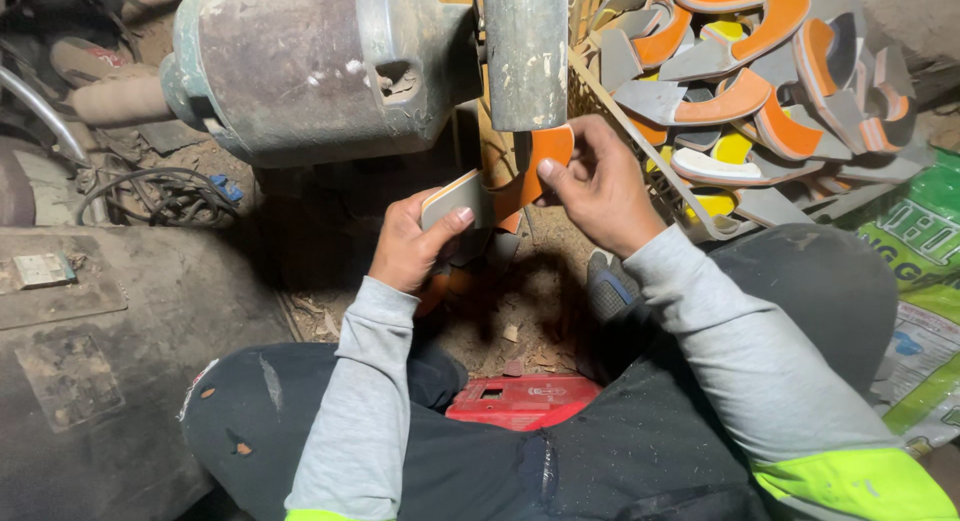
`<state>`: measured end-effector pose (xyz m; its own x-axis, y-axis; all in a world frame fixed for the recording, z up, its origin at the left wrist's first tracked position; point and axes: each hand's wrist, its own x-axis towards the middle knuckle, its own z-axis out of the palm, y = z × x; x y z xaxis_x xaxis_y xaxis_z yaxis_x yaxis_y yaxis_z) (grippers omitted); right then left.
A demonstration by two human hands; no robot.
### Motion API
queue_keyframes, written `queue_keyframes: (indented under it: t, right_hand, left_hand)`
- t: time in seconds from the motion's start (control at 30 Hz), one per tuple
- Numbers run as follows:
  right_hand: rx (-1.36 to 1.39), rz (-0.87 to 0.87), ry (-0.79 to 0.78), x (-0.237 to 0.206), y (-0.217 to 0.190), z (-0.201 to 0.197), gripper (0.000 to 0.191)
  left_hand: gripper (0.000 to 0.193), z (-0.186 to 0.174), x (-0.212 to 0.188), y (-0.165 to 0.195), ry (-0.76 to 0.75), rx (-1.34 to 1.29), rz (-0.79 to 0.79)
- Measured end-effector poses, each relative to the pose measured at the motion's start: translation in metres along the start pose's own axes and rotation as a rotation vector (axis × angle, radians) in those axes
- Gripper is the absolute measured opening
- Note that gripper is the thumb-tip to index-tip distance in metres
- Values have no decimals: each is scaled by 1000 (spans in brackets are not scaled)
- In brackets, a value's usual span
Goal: The person sits on the floor and uses a bench grinder to smooth the edges of orange and gray shoe sole components. They handle each piece one at a time, rotating it against the grinding wheel, then place the finished pieces into a nearby crate.
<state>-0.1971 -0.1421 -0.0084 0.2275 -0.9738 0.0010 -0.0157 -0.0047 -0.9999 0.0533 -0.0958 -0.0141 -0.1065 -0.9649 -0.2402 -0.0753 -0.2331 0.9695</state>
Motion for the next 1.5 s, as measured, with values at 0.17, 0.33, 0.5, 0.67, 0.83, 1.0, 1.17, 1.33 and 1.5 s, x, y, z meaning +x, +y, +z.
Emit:
queue_keyframes:
  t: [0.17,0.33,0.5,0.67,0.83,1.0,1.17,1.33,1.5]
  right_hand:
    - [-131,279,-229,-7,7,-6,28]
    - [-141,217,-362,2,3,-26,23]
    - [-120,111,-192,20,-13,-46,24]
    - [78,52,-101,26,-17,-40,25]
    - [127,68,-94,11,-7,-14,23]
    - [64,131,-128,-3,4,-6,24]
    - [-342,200,-474,-6,0,-28,20]
    - [-198,74,-412,9,-20,-50,28]
    - [-260,171,-241,20,-34,-51,28]
  left_hand:
    - [30,-21,-12,22,-62,187,118]
    - [26,-15,-23,25,-13,350,326]
    - [27,20,0,-4,39,-81,170]
    - [33,37,17,-24,17,-456,121]
    - [26,13,4,-18,45,-458,11]
    - [28,-4,-6,-12,20,-399,-53]
    - [25,-36,-20,1,-49,178,-26]
    - [24,-4,-18,-14,-30,21,183]
    - [30,40,0,-35,-32,-693,-55]
